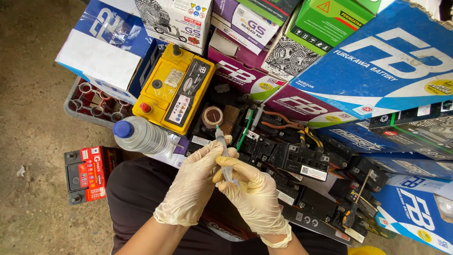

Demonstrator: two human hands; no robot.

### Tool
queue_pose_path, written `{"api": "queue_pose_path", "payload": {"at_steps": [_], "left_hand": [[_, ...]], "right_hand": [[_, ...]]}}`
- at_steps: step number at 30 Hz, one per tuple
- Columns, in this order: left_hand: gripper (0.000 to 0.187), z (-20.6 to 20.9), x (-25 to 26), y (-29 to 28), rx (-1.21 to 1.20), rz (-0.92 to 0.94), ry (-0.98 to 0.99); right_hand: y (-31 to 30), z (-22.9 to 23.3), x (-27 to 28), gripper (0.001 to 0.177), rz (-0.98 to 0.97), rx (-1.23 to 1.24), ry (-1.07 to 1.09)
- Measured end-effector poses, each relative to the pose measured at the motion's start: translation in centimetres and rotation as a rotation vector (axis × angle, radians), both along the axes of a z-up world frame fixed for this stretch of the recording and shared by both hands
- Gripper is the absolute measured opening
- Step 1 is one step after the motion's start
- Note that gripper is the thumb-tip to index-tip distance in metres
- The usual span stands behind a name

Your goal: Servicing car batteries by drawing liquid from a bucket with a syringe and injecting it into the battery cells.

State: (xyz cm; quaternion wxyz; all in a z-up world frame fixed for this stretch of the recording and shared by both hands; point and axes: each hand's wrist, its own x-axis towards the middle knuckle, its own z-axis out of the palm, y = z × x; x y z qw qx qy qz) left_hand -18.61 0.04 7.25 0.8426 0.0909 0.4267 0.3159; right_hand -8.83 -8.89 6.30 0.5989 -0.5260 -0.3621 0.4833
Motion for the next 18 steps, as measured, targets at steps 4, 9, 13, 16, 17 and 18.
{"api": "queue_pose_path", "payload": {"at_steps": [4,9,13,16,17,18], "left_hand": [[0.041,0.0,0.2,0.1,-0.032,-0.002,0.066],[0.042,0.5,-0.1,0.0,0.02,-0.056,0.05],[0.042,-0.7,0.0,0.0,0.046,-0.1,0.037],[0.032,-0.7,-0.4,0.1,0.155,-0.192,0.092],[0.032,-0.4,-0.3,0.2,0.153,-0.205,0.094],[0.037,-0.2,-0.1,0.2,0.143,-0.177,0.076]], "right_hand": [[0.2,-0.6,-0.3,0.046,-0.079,-0.009,0.026],[0.4,-1.1,-0.6,0.033,-0.167,-0.045,0.063],[0.3,-1.0,-0.5,0.027,-0.166,-0.031,0.197],[-1.2,-2.0,1.4,0.052,-0.061,0.016,0.378],[-2.0,-0.8,2.4,0.052,-0.074,0.016,0.382],[-2.9,0.4,3.5,0.063,-0.032,-0.108,0.152]]}}
